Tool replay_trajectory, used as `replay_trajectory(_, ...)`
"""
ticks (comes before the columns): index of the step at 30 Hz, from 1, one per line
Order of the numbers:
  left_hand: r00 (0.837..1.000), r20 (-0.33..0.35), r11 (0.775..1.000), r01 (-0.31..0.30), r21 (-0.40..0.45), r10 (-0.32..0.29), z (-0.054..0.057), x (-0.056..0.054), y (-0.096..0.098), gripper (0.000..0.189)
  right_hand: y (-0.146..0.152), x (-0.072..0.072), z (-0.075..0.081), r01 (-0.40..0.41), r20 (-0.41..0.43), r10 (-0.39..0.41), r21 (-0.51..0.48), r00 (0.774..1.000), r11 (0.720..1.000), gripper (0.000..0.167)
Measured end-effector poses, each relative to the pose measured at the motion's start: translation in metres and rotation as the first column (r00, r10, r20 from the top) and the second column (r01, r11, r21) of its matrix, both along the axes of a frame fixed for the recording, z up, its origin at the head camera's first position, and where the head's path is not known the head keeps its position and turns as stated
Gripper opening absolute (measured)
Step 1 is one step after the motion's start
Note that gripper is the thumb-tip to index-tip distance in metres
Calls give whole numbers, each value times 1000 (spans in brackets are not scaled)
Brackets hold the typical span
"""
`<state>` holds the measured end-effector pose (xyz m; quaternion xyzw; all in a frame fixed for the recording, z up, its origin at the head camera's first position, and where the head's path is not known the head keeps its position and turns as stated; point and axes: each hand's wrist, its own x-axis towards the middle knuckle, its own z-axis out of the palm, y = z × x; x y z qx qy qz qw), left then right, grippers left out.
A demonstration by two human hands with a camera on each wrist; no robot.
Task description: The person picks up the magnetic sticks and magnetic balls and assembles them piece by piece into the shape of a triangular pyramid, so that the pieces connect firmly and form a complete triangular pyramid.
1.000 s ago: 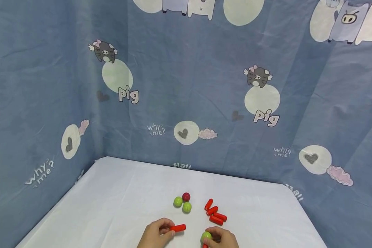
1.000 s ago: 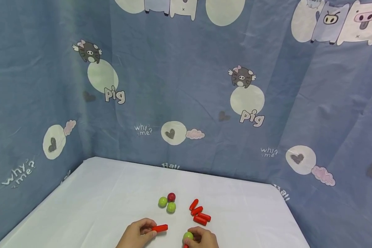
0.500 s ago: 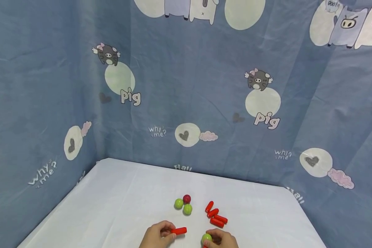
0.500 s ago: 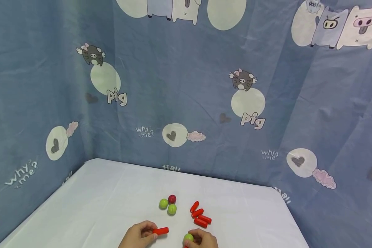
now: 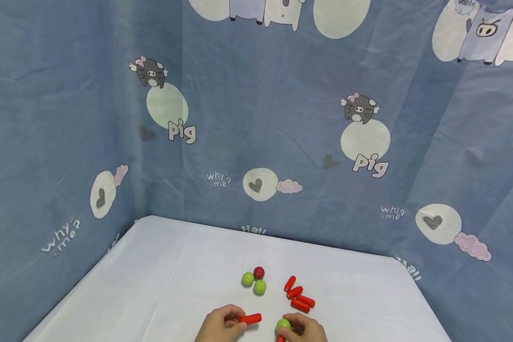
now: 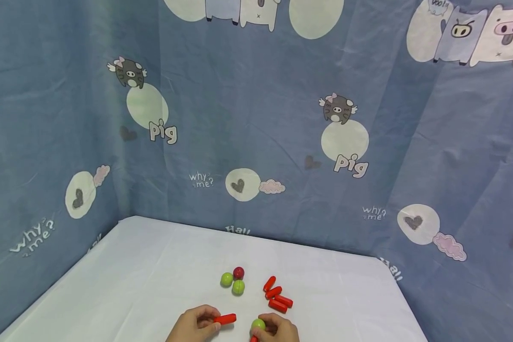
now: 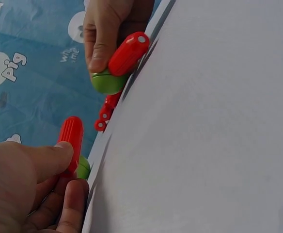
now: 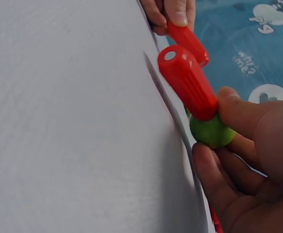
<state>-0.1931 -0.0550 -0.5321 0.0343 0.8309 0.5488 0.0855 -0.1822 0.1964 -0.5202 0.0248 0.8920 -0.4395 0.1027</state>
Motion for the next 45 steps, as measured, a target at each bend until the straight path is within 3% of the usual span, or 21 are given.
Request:
replay_trajectory(12, 999, 14, 999, 31, 35, -32, 1, 3, 4, 14, -7, 3, 3, 47, -32, -48, -38, 998, 998, 52)
replay_trajectory(21, 999, 29, 997, 43, 59, -45, -4, 2, 6, 12, -8, 2, 0, 28, 8, -28, -81, 1000, 996, 55)
replay_trajectory(38, 992, 53, 991, 111, 74, -115, 2, 3, 7, 13, -10, 2, 4, 5, -14, -7, -122, 1000, 992, 55)
replay_trajectory(45, 992, 56, 991, 113, 70, -117, 2, 3, 8, 13, -10, 3, 3, 15, -4, -16, -134, 1000, 991, 50)
